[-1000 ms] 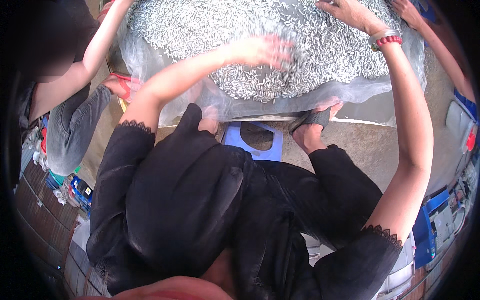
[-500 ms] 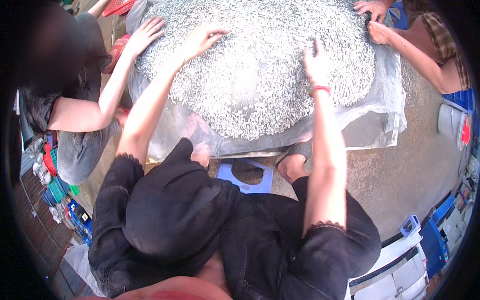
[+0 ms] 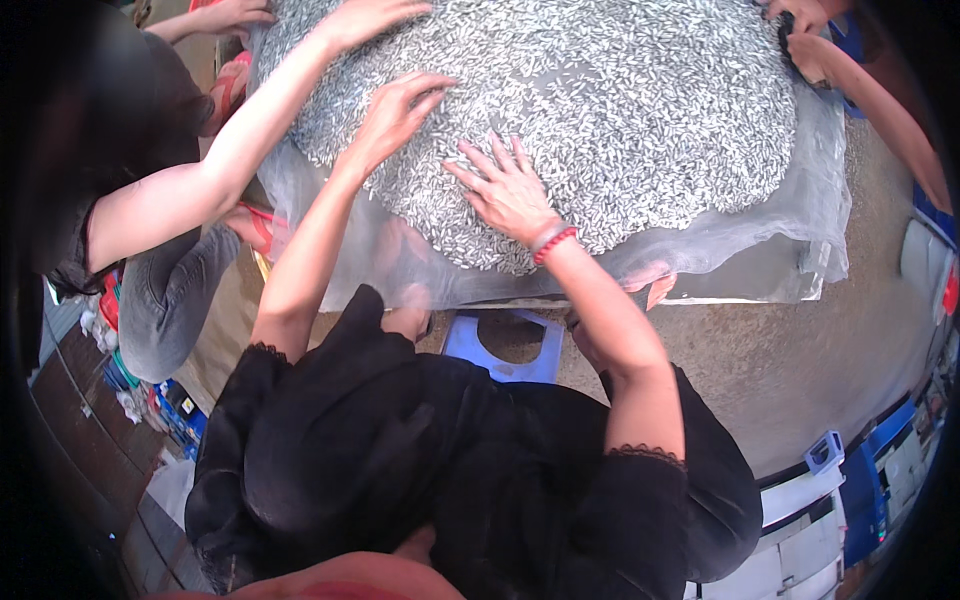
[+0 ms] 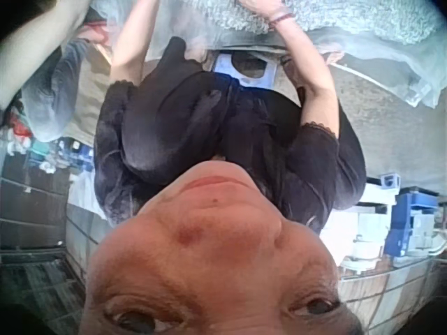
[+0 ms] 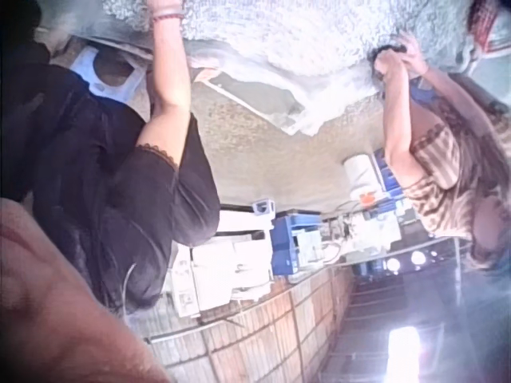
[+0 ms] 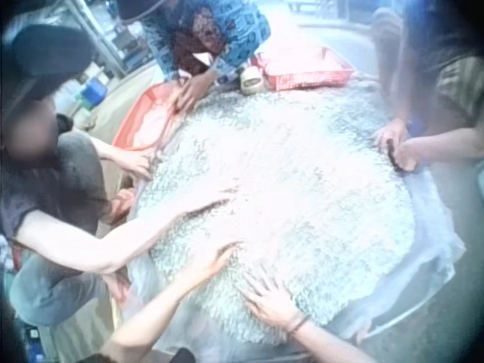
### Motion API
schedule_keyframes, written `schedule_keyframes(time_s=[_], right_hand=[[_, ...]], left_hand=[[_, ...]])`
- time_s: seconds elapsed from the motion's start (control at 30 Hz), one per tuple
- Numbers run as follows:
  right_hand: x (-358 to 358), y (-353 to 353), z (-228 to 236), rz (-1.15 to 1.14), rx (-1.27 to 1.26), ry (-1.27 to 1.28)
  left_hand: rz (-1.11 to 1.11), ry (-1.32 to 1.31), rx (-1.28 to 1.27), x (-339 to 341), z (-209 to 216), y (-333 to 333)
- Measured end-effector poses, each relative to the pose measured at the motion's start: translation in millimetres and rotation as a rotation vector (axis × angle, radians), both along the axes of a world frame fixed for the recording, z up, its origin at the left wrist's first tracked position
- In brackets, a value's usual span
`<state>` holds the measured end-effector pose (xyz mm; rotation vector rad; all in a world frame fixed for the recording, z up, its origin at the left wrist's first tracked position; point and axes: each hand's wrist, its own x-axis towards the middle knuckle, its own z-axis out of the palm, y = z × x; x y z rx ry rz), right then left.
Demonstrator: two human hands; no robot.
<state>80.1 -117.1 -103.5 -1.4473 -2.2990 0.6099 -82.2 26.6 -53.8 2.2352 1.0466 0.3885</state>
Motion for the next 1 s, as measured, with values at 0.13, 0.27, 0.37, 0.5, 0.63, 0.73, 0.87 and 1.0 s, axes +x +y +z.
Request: schedule_keyframes(time_s=[0.13, 0.27, 0.37, 0.5, 0.63, 0.73, 0.87, 1.0], right_hand=[[41, -1, 15, 0.254, 0.011, -0.015], [79, 22, 38, 0.088, 0.101, 0.054], [133, 65, 55, -0.166, 0.236, 0.133], [249, 68, 23, -0.923, 0.474, -0.009], [284, 25, 0, -1.174, 0.451, 0.058], [253, 27, -26, -1.362, 0.356, 0.175], [165, 42, -31, -1.364, 0.326, 0.315], [84, 65, -28, -1.226, 0.15, 0.526]], left_hand=[[-0.26, 0.002, 0.231, 48, -36, 15], [-0.34, 0.202, 0.41, 90, -49, 36], [-0.349, 0.331, 0.34, 98, -33, 39], [-0.29, 0.389, 0.322, 97, -45, 41], [-0.251, 0.481, 0.283, 96, -38, 24], [-0.248, 0.517, 0.346, 89, -41, 17], [0.001, 0.196, 0.124, 81, -23, -1], [0.111, 0.144, -0.113, 59, -11, -3]])
